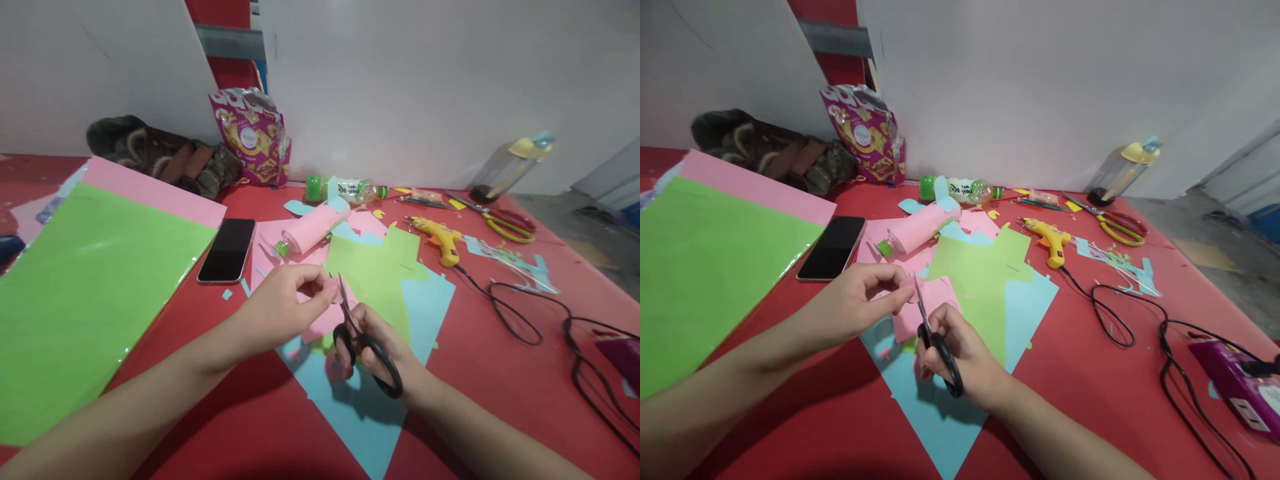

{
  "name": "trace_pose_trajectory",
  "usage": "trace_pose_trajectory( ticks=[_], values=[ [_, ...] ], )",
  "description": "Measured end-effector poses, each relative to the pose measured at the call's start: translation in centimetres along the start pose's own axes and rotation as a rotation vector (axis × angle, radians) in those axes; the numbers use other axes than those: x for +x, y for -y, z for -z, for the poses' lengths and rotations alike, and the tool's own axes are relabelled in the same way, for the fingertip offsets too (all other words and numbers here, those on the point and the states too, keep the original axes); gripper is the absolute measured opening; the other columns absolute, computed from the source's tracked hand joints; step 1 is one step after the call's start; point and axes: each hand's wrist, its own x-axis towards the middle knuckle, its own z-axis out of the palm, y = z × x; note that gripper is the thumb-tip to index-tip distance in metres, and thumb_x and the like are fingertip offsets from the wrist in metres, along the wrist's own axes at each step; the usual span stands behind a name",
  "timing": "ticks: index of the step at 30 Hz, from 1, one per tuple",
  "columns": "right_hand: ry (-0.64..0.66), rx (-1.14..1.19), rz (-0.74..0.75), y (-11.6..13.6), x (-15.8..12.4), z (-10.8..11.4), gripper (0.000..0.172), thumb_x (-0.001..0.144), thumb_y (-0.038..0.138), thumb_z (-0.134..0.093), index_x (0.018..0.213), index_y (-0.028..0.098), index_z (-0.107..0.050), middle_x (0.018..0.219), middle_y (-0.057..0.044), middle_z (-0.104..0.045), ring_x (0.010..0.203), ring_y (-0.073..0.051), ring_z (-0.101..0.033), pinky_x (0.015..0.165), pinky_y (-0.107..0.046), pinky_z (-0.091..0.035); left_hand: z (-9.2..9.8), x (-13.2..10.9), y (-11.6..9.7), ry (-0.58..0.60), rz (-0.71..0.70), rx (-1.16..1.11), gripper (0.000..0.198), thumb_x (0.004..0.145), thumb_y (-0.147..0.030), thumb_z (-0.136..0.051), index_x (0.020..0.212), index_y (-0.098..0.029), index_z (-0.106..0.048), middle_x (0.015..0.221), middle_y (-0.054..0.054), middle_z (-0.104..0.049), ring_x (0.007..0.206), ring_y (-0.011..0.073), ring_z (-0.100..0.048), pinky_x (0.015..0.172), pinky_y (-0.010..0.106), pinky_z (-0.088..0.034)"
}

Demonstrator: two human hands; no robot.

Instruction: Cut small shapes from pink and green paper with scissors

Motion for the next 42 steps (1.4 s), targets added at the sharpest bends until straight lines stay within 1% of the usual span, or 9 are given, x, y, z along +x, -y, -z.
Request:
trace_pose_trajectory(
  ticks=[6, 16, 21, 25, 35, 42],
  values=[
    [0.031, 0.012, 0.022, -0.22, 0.04, -0.04, 0.039, 0.07, 0.051, -0.054, 0.075, 0.021, -0.03, 0.061, 0.005, -0.043, 0.052, -0.008, -0.043, 0.054, -0.026, -0.035, -0.02, 0.0, -0.22, 0.007, 0.007, -0.013, 0.02, 0.076, -0.025, -0.046, 0.058, -0.014, -0.048, 0.058, -0.003, -0.048, 0.058, 0.0077, -0.044, 0.057, 0.018, -0.036],
    [0.028, 0.036, 0.01, 0.03, 0.05, -0.04, 0.039, 0.069, 0.049, -0.056, 0.075, 0.02, -0.03, 0.059, 0.005, -0.045, 0.052, -0.008, -0.044, 0.049, -0.023, -0.032, 0.13, 0.07, 0.13, 0.033, -0.008, 0.011, 0.022, 0.076, -0.025, -0.045, 0.057, -0.015, -0.045, 0.057, -0.003, -0.047, 0.058, 0.008, -0.044, 0.056, 0.019, -0.036],
    [0.035, 0.025, 0.019, -0.03, 0.13, -0.05, 0.039, 0.07, 0.049, -0.055, 0.075, 0.021, -0.03, 0.059, 0.005, -0.044, 0.052, -0.008, -0.044, 0.051, -0.024, -0.033, 0.28, 0.1, 0.11, 0.051, -0.003, 0.027, 0.022, 0.076, -0.027, -0.044, 0.058, -0.015, -0.046, 0.058, -0.003, -0.047, 0.059, 0.0084, -0.045, 0.057, 0.019, -0.037],
    [0.024, 0.024, 0.016, -0.1, 0.11, -0.01, 0.039, 0.07, 0.05, -0.055, 0.075, 0.021, -0.029, 0.059, 0.005, -0.044, 0.052, -0.008, -0.044, 0.051, -0.025, -0.033, 0.24, 0.08, 0.06, 0.053, 0.005, 0.03, 0.023, 0.076, -0.026, -0.044, 0.056, -0.015, -0.044, 0.057, -0.003, -0.046, 0.057, 0.0079, -0.044, 0.056, 0.019, -0.036],
    [-0.001, 0.008, -0.005, 0.28, 0.02, -0.18, 0.039, 0.069, 0.049, -0.056, 0.074, 0.021, -0.029, 0.058, 0.006, -0.043, 0.051, -0.008, -0.044, 0.05, -0.024, -0.032, 0.23, 0.19, 0.26, 0.057, 0.0, 0.038, 0.023, 0.076, -0.027, -0.044, 0.057, -0.014, -0.046, 0.057, -0.003, -0.046, 0.056, 0.0077, -0.043, 0.054, 0.018, -0.036],
    [0.001, -0.014, 0.009, 0.15, 0.05, -0.05, 0.038, 0.07, 0.049, -0.056, 0.074, 0.021, -0.03, 0.059, 0.005, -0.044, 0.051, -0.008, -0.045, 0.048, -0.023, -0.032, 0.16, 0.16, 0.12, 0.067, 0.054, -0.02, 0.025, 0.076, -0.029, -0.045, 0.056, -0.014, -0.044, 0.056, -0.003, -0.044, 0.054, 0.0078, -0.041, 0.052, 0.019, -0.035]
  ],
)
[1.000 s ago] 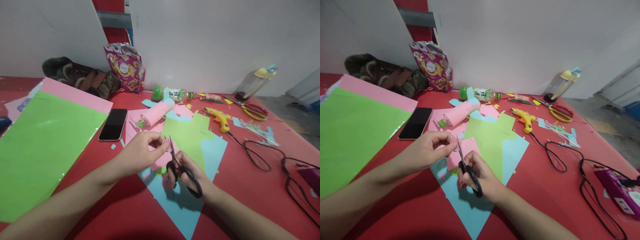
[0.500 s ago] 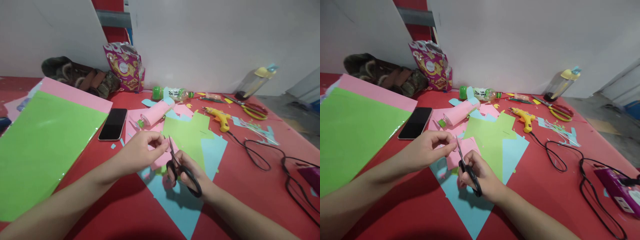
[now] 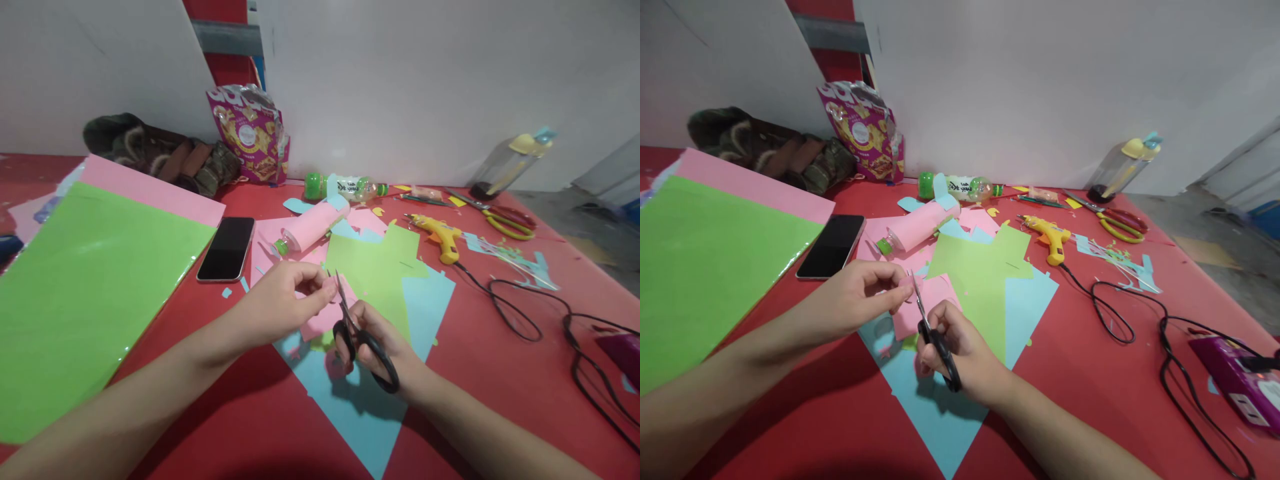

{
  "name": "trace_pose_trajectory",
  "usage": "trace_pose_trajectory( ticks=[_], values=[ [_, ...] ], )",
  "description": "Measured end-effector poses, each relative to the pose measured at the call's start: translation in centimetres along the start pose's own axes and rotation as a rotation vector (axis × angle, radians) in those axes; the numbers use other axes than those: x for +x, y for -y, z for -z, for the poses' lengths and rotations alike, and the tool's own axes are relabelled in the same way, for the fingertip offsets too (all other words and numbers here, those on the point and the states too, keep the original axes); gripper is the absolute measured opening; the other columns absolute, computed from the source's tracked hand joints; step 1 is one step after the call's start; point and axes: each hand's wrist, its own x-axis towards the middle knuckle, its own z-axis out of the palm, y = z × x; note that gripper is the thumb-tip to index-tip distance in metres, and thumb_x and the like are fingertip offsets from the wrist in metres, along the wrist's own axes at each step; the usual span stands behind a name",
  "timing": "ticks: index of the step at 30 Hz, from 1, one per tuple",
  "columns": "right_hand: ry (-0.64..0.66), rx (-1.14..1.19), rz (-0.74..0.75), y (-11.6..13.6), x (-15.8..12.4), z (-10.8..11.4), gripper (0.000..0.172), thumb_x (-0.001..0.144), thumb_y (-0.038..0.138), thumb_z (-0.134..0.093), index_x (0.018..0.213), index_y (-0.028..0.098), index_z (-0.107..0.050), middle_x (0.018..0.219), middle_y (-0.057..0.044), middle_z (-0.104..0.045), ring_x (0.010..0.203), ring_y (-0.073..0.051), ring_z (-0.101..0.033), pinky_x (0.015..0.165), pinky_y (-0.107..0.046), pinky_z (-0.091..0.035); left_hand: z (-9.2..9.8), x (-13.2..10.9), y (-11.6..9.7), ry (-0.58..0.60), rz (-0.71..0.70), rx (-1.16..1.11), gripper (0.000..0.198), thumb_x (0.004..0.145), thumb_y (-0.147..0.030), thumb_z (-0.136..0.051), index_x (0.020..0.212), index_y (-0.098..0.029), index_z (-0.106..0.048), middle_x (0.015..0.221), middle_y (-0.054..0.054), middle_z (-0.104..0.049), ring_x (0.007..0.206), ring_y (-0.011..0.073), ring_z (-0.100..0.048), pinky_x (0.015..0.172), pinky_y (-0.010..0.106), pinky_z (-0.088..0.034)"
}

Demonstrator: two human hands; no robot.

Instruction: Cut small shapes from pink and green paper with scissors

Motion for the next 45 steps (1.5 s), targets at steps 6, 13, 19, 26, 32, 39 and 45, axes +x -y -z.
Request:
trace_pose_trajectory(
  ticks=[6, 13, 19, 26, 32, 39, 45],
  values=[
    [0.012, 0.018, -0.008, -0.2, 0.1, 0.0, 0.039, 0.069, 0.05, -0.055, 0.074, 0.021, -0.029, 0.059, 0.005, -0.043, 0.052, -0.008, -0.044, 0.049, -0.024, -0.033, -0.1, -0.1, 0.0, 0.017, 0.009, -0.052, 0.027, 0.076, -0.031, -0.044, 0.054, -0.015, -0.042, 0.054, -0.004, -0.042, 0.052, 0.0079, -0.041, 0.051, 0.02, -0.034],
    [0.008, 0.014, -0.005, -0.2, 0.1, 0.0, 0.039, 0.07, 0.049, -0.055, 0.074, 0.021, -0.029, 0.058, 0.006, -0.043, 0.051, -0.008, -0.044, 0.049, -0.023, -0.032, -0.1, -0.1, 0.0, 0.025, 0.043, -0.079, 0.026, 0.076, -0.032, -0.045, 0.055, -0.015, -0.043, 0.054, -0.004, -0.043, 0.052, 0.008, -0.042, 0.05, 0.02, -0.034],
    [0.011, 0.013, 0.0, 0.0, 0.0, -0.1, 0.04, 0.07, 0.05, -0.055, 0.074, 0.021, -0.029, 0.059, 0.005, -0.043, 0.052, -0.008, -0.044, 0.05, -0.024, -0.033, -0.2, -0.2, -0.1, 0.026, 0.078, -0.103, 0.028, 0.076, -0.033, -0.045, 0.054, -0.015, -0.043, 0.053, -0.004, -0.044, 0.051, 0.008, -0.041, 0.049, 0.02, -0.033],
    [-0.002, 0.03, -0.003, -0.2, 0.0, -0.1, 0.039, 0.07, 0.05, -0.055, 0.075, 0.021, -0.03, 0.059, 0.005, -0.043, 0.052, -0.008, -0.044, 0.052, -0.025, -0.034, -0.6, -0.2, -0.1, -0.002, 0.075, -0.15, 0.029, 0.077, -0.033, -0.045, 0.053, -0.015, -0.043, 0.052, -0.004, -0.044, 0.051, 0.0079, -0.041, 0.05, 0.02, -0.033],
    [-0.029, 0.029, -0.015, -0.5, 0.1, 0.1, 0.038, 0.07, 0.05, -0.055, 0.077, 0.021, -0.031, 0.064, 0.004, -0.045, 0.055, -0.009, -0.046, 0.053, -0.027, -0.036, -0.7, 0.0, 0.5, -0.097, 0.05, -0.173, 0.024, 0.076, -0.028, -0.045, 0.056, -0.015, -0.044, 0.054, -0.004, -0.046, 0.054, 0.0084, -0.044, 0.053, 0.021, -0.035],
    [-0.32, 0.099, -0.006, -0.3, 0.4, 0.0, 0.037, 0.066, 0.038, -0.064, 0.072, 0.022, -0.031, 0.065, 0.005, -0.045, 0.061, -0.011, -0.05, 0.052, -0.025, -0.042, -1.4, 0.3, 1.0, -0.112, 0.057, -0.142, 0.022, 0.075, -0.027, -0.046, 0.057, -0.015, -0.044, 0.055, -0.004, -0.045, 0.054, 0.0083, -0.045, 0.053, 0.02, -0.036],
    [-0.572, 0.027, 0.061, -0.1, 0.7, 0.3, 0.036, 0.062, 0.023, -0.067, 0.071, 0.022, -0.033, 0.064, 0.006, -0.047, 0.056, -0.008, -0.045, 0.052, -0.022, -0.04, -3.0, 0.0, 1.1, -0.041, -0.039, 0.058, 0.022, 0.077, -0.026, -0.041, 0.06, -0.015, -0.051, 0.059, -0.001, -0.053, 0.058, 0.0099, -0.048, 0.056, 0.021, -0.038]
  ],
)
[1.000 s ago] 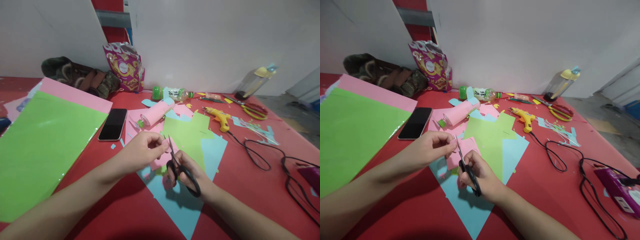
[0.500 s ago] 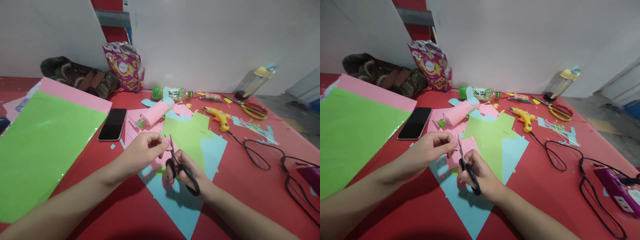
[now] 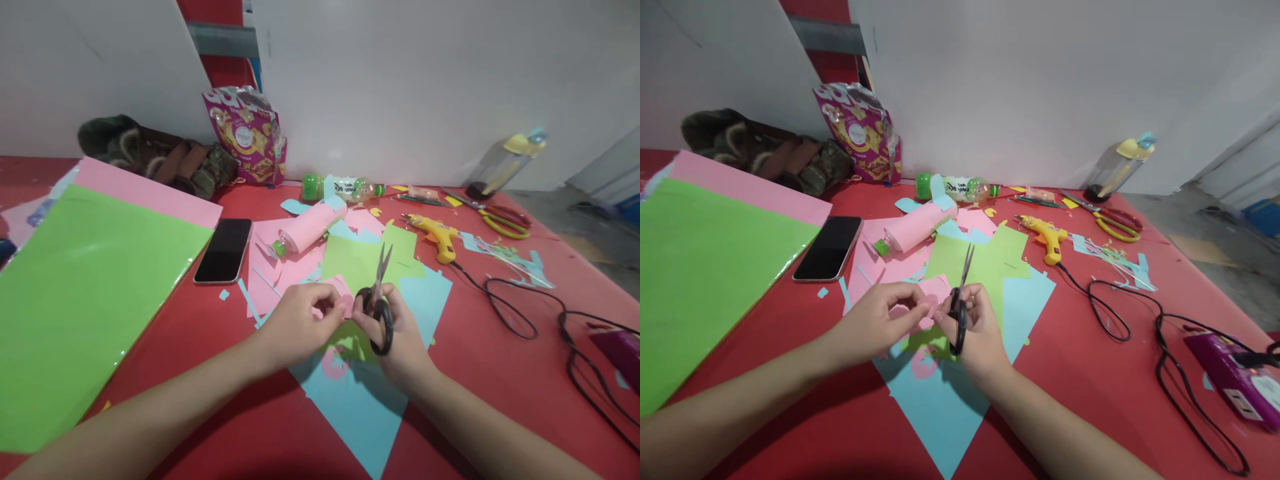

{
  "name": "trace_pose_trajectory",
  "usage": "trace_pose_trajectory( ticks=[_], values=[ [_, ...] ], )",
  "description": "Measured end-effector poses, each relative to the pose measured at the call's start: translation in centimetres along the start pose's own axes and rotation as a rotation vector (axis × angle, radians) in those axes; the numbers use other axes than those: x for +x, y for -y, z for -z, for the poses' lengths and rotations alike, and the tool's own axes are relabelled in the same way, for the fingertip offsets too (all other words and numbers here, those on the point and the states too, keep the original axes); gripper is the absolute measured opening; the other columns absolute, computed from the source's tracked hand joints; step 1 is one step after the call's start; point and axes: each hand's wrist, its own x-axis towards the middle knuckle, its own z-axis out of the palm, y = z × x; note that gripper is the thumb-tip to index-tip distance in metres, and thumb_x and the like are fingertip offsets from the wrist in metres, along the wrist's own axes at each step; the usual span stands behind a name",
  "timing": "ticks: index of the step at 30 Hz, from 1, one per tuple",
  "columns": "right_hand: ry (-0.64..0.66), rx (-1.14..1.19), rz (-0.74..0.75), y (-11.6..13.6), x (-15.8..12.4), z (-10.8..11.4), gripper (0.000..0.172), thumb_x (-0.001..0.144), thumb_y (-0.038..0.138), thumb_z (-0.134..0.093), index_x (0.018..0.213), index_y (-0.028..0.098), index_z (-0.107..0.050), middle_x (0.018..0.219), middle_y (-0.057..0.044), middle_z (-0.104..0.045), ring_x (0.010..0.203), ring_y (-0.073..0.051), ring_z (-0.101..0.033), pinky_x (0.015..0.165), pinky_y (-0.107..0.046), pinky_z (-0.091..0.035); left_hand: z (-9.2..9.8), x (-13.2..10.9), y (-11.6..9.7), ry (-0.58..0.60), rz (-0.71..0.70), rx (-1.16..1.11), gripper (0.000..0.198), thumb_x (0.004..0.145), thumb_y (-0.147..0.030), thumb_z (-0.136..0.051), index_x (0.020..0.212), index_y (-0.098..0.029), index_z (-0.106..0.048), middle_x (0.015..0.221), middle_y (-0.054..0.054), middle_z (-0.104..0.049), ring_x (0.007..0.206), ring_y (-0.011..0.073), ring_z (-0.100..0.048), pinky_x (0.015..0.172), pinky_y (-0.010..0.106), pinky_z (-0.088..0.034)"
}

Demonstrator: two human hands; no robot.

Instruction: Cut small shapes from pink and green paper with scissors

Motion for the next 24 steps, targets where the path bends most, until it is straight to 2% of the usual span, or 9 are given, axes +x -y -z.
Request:
trace_pose_trajectory(
  ticks=[5, 10, 18, 24],
  values=[
    [-0.03, -0.047, 0.035, -0.1, 0.1, -0.1, 0.038, 0.058, 0.021, -0.07, 0.071, 0.022, -0.034, 0.064, 0.006, -0.047, 0.056, -0.008, -0.044, 0.05, -0.019, -0.035, -0.7, -0.2, 0.1, -0.02, -0.055, 0.13, 0.022, 0.077, -0.023, -0.04, 0.058, -0.015, -0.048, 0.058, -0.001, -0.051, 0.058, 0.0101, -0.047, 0.056, 0.021, -0.037],
    [-0.001, -0.029, 0.042, 0.1, 0.1, -0.1, 0.038, 0.059, 0.019, -0.07, 0.07, 0.022, -0.033, 0.064, 0.007, -0.047, 0.055, -0.007, -0.043, 0.049, -0.018, -0.033, -0.7, -0.1, 0.2, -0.006, -0.051, 0.167, 0.024, 0.077, -0.023, -0.039, 0.055, -0.015, -0.043, 0.056, -0.002, -0.048, 0.055, 0.0097, -0.044, 0.054, 0.021, -0.035],
    [0.091, -0.081, -0.033, 0.3, 0.1, -0.1, 0.042, 0.055, 0.011, -0.07, 0.07, 0.022, -0.033, 0.062, 0.009, -0.047, 0.052, -0.005, -0.042, 0.045, -0.016, -0.033, 0.3, 0.1, 0.7, 0.182, -0.072, 0.277, 0.024, 0.076, -0.024, -0.038, 0.053, -0.016, -0.039, 0.052, -0.003, -0.042, 0.051, 0.0088, -0.039, 0.05, 0.021, -0.029],
    [0.102, -0.11, -0.032, 0.6, 0.2, -0.2, 0.042, 0.055, 0.013, -0.071, 0.07, 0.022, -0.033, 0.061, 0.009, -0.048, 0.052, -0.006, -0.043, 0.045, -0.016, -0.035, 1.0, 0.4, 0.4, 0.256, -0.049, 0.197, 0.027, 0.077, -0.027, -0.037, 0.054, -0.015, -0.043, 0.051, -0.004, -0.042, 0.051, 0.0082, -0.039, 0.05, 0.02, -0.03]
  ],
)
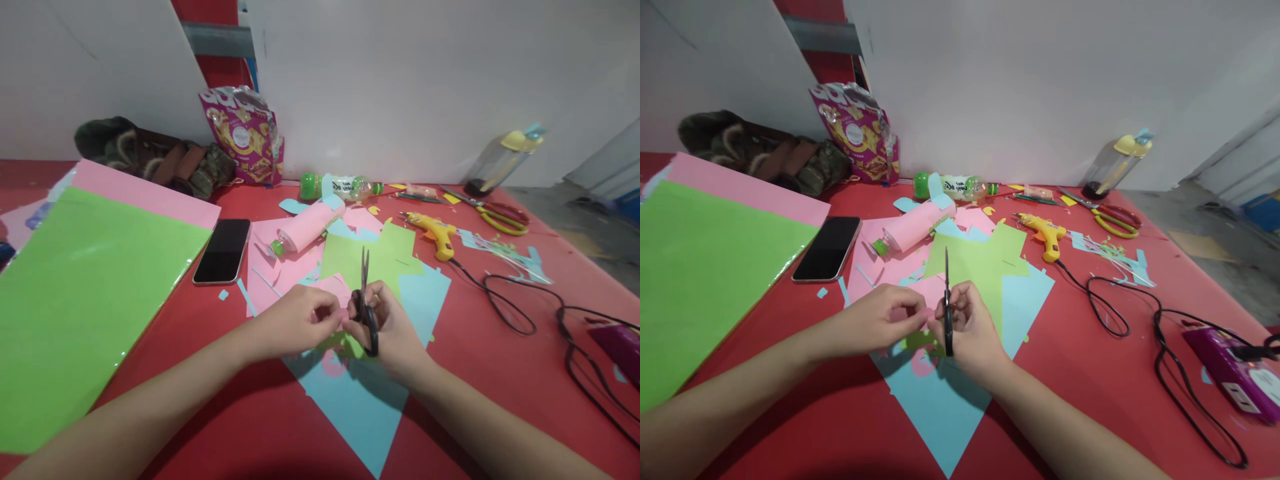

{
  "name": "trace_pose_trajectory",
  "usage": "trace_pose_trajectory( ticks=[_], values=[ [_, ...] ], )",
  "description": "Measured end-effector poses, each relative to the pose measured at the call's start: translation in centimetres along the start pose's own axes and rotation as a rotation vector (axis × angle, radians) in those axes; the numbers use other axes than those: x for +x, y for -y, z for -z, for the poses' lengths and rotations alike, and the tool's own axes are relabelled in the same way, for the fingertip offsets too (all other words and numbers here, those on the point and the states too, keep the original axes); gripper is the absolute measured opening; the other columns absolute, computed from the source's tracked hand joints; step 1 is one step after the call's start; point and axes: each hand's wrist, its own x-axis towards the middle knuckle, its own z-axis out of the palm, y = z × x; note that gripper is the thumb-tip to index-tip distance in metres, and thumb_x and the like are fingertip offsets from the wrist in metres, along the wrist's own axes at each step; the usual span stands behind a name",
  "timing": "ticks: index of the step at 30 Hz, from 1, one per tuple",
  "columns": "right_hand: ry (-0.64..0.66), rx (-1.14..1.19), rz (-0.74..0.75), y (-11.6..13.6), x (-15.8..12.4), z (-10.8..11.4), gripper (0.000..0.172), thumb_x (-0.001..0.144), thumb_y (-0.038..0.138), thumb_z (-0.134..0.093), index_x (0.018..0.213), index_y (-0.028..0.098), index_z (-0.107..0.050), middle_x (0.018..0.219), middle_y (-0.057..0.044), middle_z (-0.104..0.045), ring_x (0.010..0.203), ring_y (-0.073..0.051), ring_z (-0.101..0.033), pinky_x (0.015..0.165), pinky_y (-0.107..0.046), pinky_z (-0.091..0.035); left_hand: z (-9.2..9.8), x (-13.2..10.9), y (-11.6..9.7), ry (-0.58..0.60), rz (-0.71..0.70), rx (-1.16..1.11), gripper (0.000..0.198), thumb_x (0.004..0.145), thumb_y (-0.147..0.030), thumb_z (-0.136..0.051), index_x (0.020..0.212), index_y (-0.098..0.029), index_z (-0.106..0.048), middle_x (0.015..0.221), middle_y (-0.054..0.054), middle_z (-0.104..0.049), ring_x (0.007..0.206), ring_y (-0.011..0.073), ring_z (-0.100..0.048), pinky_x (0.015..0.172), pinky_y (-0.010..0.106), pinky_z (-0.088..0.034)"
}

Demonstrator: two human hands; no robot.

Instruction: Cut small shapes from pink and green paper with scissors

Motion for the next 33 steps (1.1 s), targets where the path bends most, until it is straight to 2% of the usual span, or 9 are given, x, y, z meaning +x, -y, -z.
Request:
trace_pose_trajectory(
  ticks=[3, 5, 9, 12, 20, 26, 33],
  values=[
    [-0.003, 0.047, -0.024, -0.1, 0.1, 0.1, 0.04, 0.057, 0.019, -0.071, 0.069, 0.021, -0.032, 0.06, 0.009, -0.046, 0.049, -0.005, -0.041, 0.044, -0.017, -0.034, 0.6, 0.0, 0.3, -0.03, 0.019, -0.048, 0.026, 0.078, -0.027, -0.038, 0.057, -0.015, -0.047, 0.054, -0.003, -0.047, 0.053, 0.0086, -0.043, 0.054, 0.02, -0.034],
    [0.034, 0.085, -0.055, -0.3, 0.0, 0.1, 0.039, 0.06, 0.025, -0.07, 0.069, 0.021, -0.032, 0.059, 0.009, -0.044, 0.049, -0.005, -0.041, 0.046, -0.019, -0.036, 1.2, 0.0, 0.5, -0.112, 0.034, -0.076, 0.025, 0.077, -0.028, -0.04, 0.058, -0.015, -0.048, 0.057, -0.002, -0.048, 0.057, 0.0092, -0.045, 0.055, 0.02, -0.035],
    [0.217, 0.162, -0.091, -0.7, -0.1, 0.3, 0.039, 0.064, 0.041, -0.065, 0.073, 0.021, -0.032, 0.063, 0.007, -0.041, 0.056, -0.008, -0.046, 0.052, -0.025, -0.038, 2.9, -0.1, 0.6, -0.234, 0.033, -0.149, 0.024, 0.077, -0.029, -0.041, 0.059, -0.014, -0.046, 0.056, -0.003, -0.046, 0.055, 0.0085, -0.045, 0.053, 0.019, -0.035],
    [0.34, 0.142, -0.095, -0.8, -0.3, 0.4, 0.039, 0.066, 0.045, -0.062, 0.073, 0.021, -0.032, 0.066, 0.005, -0.041, 0.058, -0.009, -0.045, 0.056, -0.027, -0.037, 3.8, -0.3, 0.3, -0.263, 0.039, -0.151, 0.025, 0.076, -0.027, -0.044, 0.055, -0.014, -0.045, 0.056, -0.003, -0.046, 0.055, 0.0083, -0.045, 0.054, 0.019, -0.035],
    [0.483, 0.133, -0.088, -0.8, -0.3, 0.5, 0.039, 0.068, 0.045, -0.06, 0.074, 0.02, -0.03, 0.066, 0.005, -0.036, 0.058, -0.008, -0.04, 0.055, -0.027, -0.032, 3.6, -0.5, 0.1, -0.21, 0.052, -0.15, 0.022, 0.076, -0.027, -0.045, 0.059, -0.014, -0.048, 0.056, -0.004, -0.046, 0.054, 0.0081, -0.045, 0.053, 0.019, -0.035],
    [0.486, 0.101, -0.079, -0.7, -0.4, 0.5, 0.038, 0.069, 0.045, -0.059, 0.075, 0.02, -0.03, 0.066, 0.005, -0.035, 0.058, -0.008, -0.038, 0.055, -0.026, -0.031, 3.3, -0.6, -0.1, -0.147, 0.027, -0.181, 0.023, 0.077, -0.027, -0.044, 0.058, -0.014, -0.047, 0.056, -0.004, -0.044, 0.055, 0.0076, -0.042, 0.053, 0.018, -0.034],
    [0.486, 0.079, -0.056, -0.7, -0.4, 0.5, 0.038, 0.07, 0.045, -0.058, 0.075, 0.021, -0.029, 0.065, 0.005, -0.037, 0.058, -0.009, -0.041, 0.053, -0.025, -0.032, 3.0, -0.5, -0.2, -0.133, 0.058, -0.242, 0.023, 0.077, -0.027, -0.044, 0.058, -0.015, -0.045, 0.056, -0.004, -0.042, 0.055, 0.0079, -0.041, 0.052, 0.019, -0.033]
  ],
)
